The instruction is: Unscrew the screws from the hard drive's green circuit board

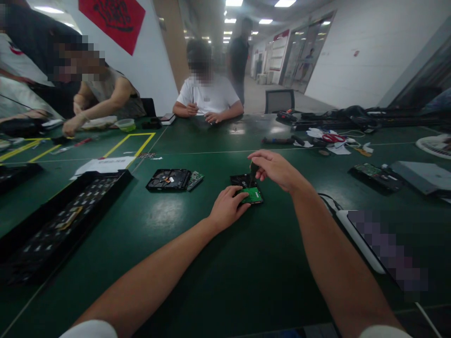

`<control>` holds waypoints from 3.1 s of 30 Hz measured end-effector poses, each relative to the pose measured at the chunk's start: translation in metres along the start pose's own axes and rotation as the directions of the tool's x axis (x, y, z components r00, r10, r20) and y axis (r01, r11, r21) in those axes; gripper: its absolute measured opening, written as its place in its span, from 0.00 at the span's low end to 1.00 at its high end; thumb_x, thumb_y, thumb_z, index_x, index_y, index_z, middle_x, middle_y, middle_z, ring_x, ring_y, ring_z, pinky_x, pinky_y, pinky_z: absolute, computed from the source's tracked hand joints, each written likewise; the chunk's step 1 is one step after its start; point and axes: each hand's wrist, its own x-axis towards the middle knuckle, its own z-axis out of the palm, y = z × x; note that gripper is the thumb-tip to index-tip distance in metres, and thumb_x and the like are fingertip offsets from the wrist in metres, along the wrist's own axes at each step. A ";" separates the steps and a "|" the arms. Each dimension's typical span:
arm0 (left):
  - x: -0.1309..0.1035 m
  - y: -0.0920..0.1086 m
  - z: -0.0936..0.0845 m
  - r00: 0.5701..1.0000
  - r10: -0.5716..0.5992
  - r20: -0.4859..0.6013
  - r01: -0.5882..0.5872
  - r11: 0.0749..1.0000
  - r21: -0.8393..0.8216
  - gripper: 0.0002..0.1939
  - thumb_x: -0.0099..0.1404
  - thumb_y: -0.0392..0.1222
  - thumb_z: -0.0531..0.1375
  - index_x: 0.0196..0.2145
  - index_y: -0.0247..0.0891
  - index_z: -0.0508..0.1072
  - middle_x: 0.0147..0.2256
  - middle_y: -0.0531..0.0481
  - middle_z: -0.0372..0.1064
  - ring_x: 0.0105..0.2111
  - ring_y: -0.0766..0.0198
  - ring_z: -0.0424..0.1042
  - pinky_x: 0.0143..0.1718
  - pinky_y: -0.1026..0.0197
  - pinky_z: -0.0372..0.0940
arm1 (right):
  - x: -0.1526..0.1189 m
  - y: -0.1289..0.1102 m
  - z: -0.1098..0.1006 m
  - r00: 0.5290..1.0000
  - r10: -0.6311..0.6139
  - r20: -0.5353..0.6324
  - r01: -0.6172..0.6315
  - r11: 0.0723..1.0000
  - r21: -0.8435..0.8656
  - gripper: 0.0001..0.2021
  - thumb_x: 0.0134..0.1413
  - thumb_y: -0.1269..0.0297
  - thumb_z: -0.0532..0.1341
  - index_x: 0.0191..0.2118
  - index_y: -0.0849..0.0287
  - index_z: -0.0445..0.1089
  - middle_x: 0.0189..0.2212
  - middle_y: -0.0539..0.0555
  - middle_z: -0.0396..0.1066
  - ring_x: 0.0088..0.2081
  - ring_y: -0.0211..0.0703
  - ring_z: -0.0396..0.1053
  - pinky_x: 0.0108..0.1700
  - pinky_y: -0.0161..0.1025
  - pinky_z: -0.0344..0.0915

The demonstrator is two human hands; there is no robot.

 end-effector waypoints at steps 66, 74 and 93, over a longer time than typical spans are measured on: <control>-0.001 -0.001 0.004 1.000 0.006 -0.001 -0.006 1.000 -0.014 0.18 0.74 0.52 0.61 0.57 0.42 0.76 0.58 0.39 0.70 0.60 0.46 0.68 0.61 0.39 0.68 | -0.002 -0.002 0.009 1.000 0.003 -0.020 -0.002 1.000 0.030 0.11 0.65 0.59 0.59 0.38 0.58 0.77 0.38 0.54 0.78 0.23 0.31 0.63 0.20 0.31 0.54; -0.001 -0.001 0.003 1.000 0.005 -0.006 -0.005 1.000 -0.027 0.18 0.74 0.51 0.62 0.57 0.43 0.77 0.58 0.39 0.70 0.60 0.46 0.69 0.60 0.39 0.68 | 0.000 -0.001 0.008 0.998 0.066 0.020 -0.069 0.975 0.209 0.07 0.65 0.63 0.59 0.38 0.59 0.72 0.36 0.56 0.78 0.26 0.35 0.70 0.25 0.32 0.64; 0.000 -0.001 0.002 1.000 0.007 0.003 -0.007 1.000 -0.016 0.18 0.75 0.51 0.61 0.57 0.42 0.76 0.59 0.39 0.69 0.60 0.46 0.68 0.61 0.39 0.68 | 0.000 -0.002 0.006 0.998 -0.007 -0.062 0.008 1.000 0.005 0.09 0.63 0.60 0.61 0.40 0.58 0.77 0.39 0.55 0.80 0.22 0.31 0.65 0.19 0.31 0.55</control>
